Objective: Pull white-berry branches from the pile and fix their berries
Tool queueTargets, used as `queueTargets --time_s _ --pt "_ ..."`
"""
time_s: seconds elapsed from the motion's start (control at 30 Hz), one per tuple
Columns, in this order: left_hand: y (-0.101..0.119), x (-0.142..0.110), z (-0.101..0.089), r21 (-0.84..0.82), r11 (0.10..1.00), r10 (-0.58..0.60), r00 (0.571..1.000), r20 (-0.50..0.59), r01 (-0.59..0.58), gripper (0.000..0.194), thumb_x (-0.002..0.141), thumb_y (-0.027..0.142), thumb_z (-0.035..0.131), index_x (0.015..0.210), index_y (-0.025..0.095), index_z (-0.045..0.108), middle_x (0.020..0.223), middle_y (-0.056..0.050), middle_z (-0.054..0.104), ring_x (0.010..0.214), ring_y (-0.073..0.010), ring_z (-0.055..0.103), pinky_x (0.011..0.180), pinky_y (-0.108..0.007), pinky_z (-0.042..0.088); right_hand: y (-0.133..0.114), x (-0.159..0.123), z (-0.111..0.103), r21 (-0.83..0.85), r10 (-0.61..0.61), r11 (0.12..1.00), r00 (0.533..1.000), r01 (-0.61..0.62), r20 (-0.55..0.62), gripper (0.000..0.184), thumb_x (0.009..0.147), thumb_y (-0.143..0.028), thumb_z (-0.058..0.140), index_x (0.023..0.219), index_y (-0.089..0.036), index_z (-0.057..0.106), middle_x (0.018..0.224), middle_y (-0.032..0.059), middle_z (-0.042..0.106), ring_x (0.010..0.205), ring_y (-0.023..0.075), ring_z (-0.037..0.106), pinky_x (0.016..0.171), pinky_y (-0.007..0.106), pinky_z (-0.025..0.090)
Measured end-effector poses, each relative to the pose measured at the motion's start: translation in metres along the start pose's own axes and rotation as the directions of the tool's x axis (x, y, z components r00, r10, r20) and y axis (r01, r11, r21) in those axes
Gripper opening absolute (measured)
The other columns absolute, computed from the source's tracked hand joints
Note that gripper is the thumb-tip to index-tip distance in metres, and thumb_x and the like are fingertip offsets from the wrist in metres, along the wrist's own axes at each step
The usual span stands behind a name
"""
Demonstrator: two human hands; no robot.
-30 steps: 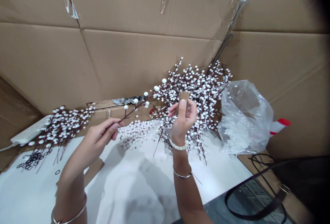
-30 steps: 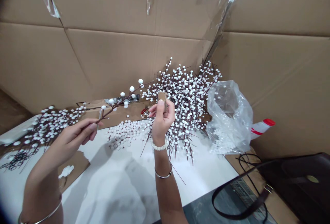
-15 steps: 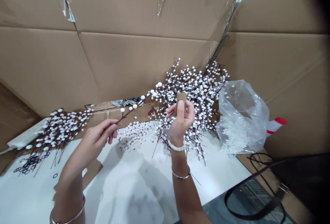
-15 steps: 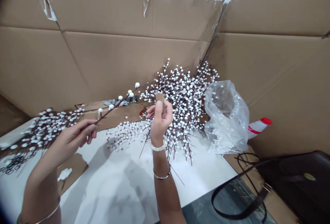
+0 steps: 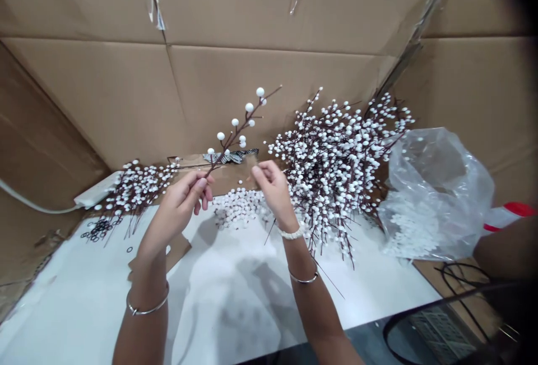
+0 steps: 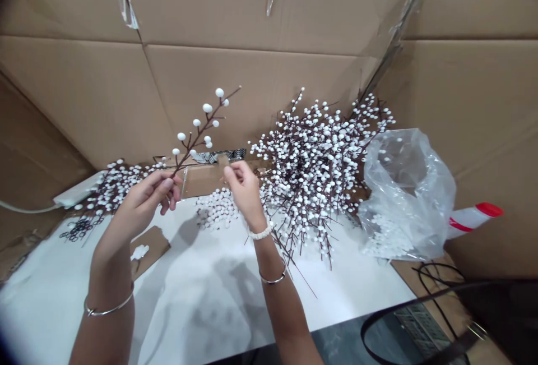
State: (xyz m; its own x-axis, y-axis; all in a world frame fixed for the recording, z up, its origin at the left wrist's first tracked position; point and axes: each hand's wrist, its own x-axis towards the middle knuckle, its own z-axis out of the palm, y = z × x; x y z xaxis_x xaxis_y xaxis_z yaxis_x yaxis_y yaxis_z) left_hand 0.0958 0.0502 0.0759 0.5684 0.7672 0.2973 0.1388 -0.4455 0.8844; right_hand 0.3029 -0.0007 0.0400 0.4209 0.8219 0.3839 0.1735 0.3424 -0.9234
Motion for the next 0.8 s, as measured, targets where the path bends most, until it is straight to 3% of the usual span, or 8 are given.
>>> queueTargets --time_s 0.1,0.17,0.23,0.3,0.4,0.5,0.6,0.8 --pt "0.001 -0.003 -0.008 -0.069 0.997 0.016 0.999 -0.038 -0.018 0.026 0.097 0.042 0.047 0.098 0.018 0.057 0.075 -0.001 0.060 0.057 -0.0102 0.057 0.046 -0.020 0.043 0.016 -0.009 0.032 -0.225 0.077 0.974 0.962 -0.017 0.262 0.018 0.086 -0.034 0.060 0.082 -0.017 0.062 0.072 -0.0013 0.062 0.064 0.0108 0.053 0.060 0.022 0.038" --pt "0.002 -0.005 -0.017 -0.101 0.994 0.025 0.996 -0.081 -0.033 0.024 0.095 0.040 0.050 0.096 0.018 0.057 0.075 -0.002 0.061 0.058 -0.0103 0.058 0.045 -0.020 0.044 0.030 -0.020 0.056 -0.306 0.129 0.952 0.895 0.008 0.427 0.016 0.087 -0.029 0.057 0.080 -0.016 0.064 0.072 -0.0008 0.062 0.064 0.0106 0.053 0.060 0.021 0.037" --pt "0.004 -0.010 -0.028 -0.121 0.992 0.026 0.990 -0.141 -0.043 0.022 0.094 0.039 0.052 0.095 0.018 0.057 0.075 -0.002 0.061 0.057 -0.0102 0.058 0.045 -0.019 0.044 0.047 -0.035 0.080 -0.368 0.228 0.930 0.792 -0.004 0.567 0.018 0.089 -0.024 0.051 0.082 -0.016 0.066 0.068 -0.0015 0.061 0.062 0.0097 0.053 0.059 0.020 0.036" --pt "0.006 -0.015 -0.039 -0.137 0.989 0.023 0.979 -0.202 -0.052 0.019 0.094 0.038 0.054 0.093 0.019 0.058 0.074 -0.001 0.061 0.057 -0.0101 0.058 0.045 -0.019 0.043 0.064 -0.051 0.101 -0.425 0.324 0.905 0.698 -0.032 0.638 0.016 0.088 -0.024 0.053 0.086 -0.016 0.068 0.066 -0.0024 0.061 0.061 0.0093 0.054 0.059 0.019 0.036" --pt "0.007 -0.025 -0.054 -0.151 0.986 0.029 0.955 -0.296 -0.076 0.015 0.094 0.034 0.055 0.093 0.020 0.060 0.074 -0.001 0.062 0.058 -0.0099 0.057 0.046 -0.019 0.043 0.088 -0.072 0.123 -0.461 0.377 0.887 0.648 -0.045 0.662 0.015 0.087 -0.020 0.055 0.085 -0.016 0.069 0.070 -0.0012 0.065 0.063 0.0092 0.056 0.060 0.018 0.037" --pt "0.005 -0.031 -0.065 -0.171 0.982 0.013 0.935 -0.353 -0.078 0.012 0.094 0.032 0.055 0.092 0.022 0.061 0.074 -0.001 0.062 0.058 -0.0097 0.057 0.046 -0.020 0.043 0.103 -0.083 0.134 -0.511 0.415 0.859 0.637 -0.038 0.649 0.014 0.086 -0.019 0.057 0.086 -0.015 0.070 0.073 0.0002 0.068 0.066 0.0102 0.058 0.061 0.019 0.037" --pt "-0.004 -0.030 -0.073 -0.200 0.977 -0.013 0.926 -0.377 -0.067 0.012 0.094 0.033 0.056 0.092 0.022 0.061 0.074 -0.001 0.062 0.059 -0.0098 0.057 0.047 -0.019 0.043 0.107 -0.085 0.136 -0.569 0.435 0.822 0.656 -0.010 0.617 0.015 0.087 -0.021 0.056 0.086 -0.015 0.071 0.074 0.0022 0.069 0.067 0.0125 0.059 0.063 0.021 0.037" --pt "-0.028 -0.014 -0.079 -0.315 0.948 -0.066 0.955 -0.290 -0.031 0.021 0.091 0.038 0.056 0.091 0.017 0.056 0.070 0.000 0.060 0.053 -0.0088 0.055 0.043 -0.018 0.040 0.091 -0.080 0.130 -0.658 0.341 0.746 0.790 0.102 0.509 0.023 0.091 -0.027 0.051 0.091 -0.013 0.069 0.099 0.0148 0.067 0.094 0.0230 0.060 0.078 0.031 0.040"
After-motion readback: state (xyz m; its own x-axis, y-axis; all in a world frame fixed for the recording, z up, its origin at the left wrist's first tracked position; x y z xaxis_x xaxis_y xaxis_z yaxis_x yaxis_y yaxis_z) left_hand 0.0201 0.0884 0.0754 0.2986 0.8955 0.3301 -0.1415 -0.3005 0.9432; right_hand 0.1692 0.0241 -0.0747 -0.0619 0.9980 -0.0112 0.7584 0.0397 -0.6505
